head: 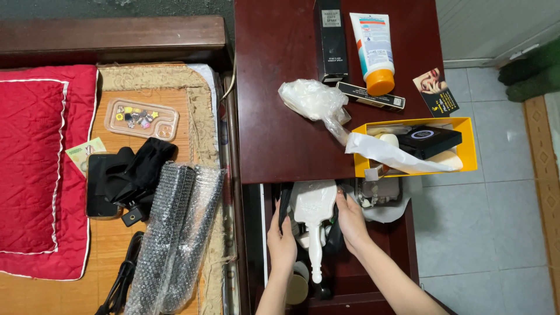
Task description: Unboxing items from a yellow box and organizing them on a nightstand
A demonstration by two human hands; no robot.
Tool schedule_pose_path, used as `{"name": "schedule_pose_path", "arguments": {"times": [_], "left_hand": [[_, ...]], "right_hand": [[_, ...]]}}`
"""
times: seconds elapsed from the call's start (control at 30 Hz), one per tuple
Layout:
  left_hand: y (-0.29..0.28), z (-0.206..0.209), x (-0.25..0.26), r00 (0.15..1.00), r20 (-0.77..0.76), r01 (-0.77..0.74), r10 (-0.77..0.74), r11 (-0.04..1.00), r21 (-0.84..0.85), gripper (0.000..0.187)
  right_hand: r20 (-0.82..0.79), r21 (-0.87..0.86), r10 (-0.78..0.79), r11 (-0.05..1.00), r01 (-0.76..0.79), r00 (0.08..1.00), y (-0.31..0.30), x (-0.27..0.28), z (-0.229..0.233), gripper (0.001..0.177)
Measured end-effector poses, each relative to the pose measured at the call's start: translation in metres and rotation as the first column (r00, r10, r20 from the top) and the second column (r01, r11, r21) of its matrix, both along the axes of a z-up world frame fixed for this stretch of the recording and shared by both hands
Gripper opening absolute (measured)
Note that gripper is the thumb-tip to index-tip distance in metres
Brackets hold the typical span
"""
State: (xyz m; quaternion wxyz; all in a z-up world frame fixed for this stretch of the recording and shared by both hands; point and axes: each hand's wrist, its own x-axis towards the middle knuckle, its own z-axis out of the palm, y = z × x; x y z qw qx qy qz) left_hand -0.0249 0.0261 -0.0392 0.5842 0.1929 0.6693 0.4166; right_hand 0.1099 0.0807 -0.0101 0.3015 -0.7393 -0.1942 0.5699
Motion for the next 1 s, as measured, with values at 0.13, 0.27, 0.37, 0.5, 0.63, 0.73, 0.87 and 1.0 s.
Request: {"name": "schedule_pose_path", "arguments": {"times": [0.13,0.27,0.37,0.5,0.63,0.73,0.87,1.0], "left_hand": [[0.002,0.003,-0.001,1.0,0.024,0.011,-0.01,1.0,-0.011,0.05],[0.001,-0.001,-0.002,1.0,0.017,0.012,-0.013,0.998,0.054,0.049],[-0.001,-0.006,-0.002,1.0,0.021,0.02,-0.021,0.997,0.078,0.05],[0.003,-0.017,-0.004,1.0,0.015,0.021,-0.023,0.992,0.125,0.048],[0.005,-0.025,-0.011,0.999,0.035,0.019,-0.021,0.999,0.049,0.047],[0.006,-0.028,-0.018,0.999,0.023,0.036,-0.035,0.999,-0.032,0.048],[-0.005,-0.039,-0.019,0.999,0.008,0.052,-0.052,0.998,-0.032,0.049],[-0.001,-0.017,-0.023,0.986,-0.03,0.16,-0.165,0.978,-0.137,0.056]], "right_hand": [[-0.004,0.005,0.001,1.0,-0.001,1.0,-0.004,0.002,-0.008,0.044],[-0.006,0.16,-0.102,0.982,0.102,0.995,-0.014,0.008,-0.039,0.03],[-0.01,0.224,-0.114,0.968,0.113,0.993,-0.018,0.009,-0.048,0.033],[0.038,0.315,-0.108,0.945,0.09,0.993,-0.022,0.013,-0.076,0.027],[0.016,0.256,-0.12,0.96,0.112,0.993,-0.017,0.002,-0.049,0.033],[-0.07,0.074,-0.114,0.99,0.119,0.991,-0.014,-0.008,-0.02,0.048],[-0.165,-0.198,-0.098,0.978,0.065,0.981,-0.022,-0.008,-0.001,0.065],[-0.196,-0.27,-0.047,0.963,-0.008,0.979,-0.023,-0.004,0.005,0.076]]}}
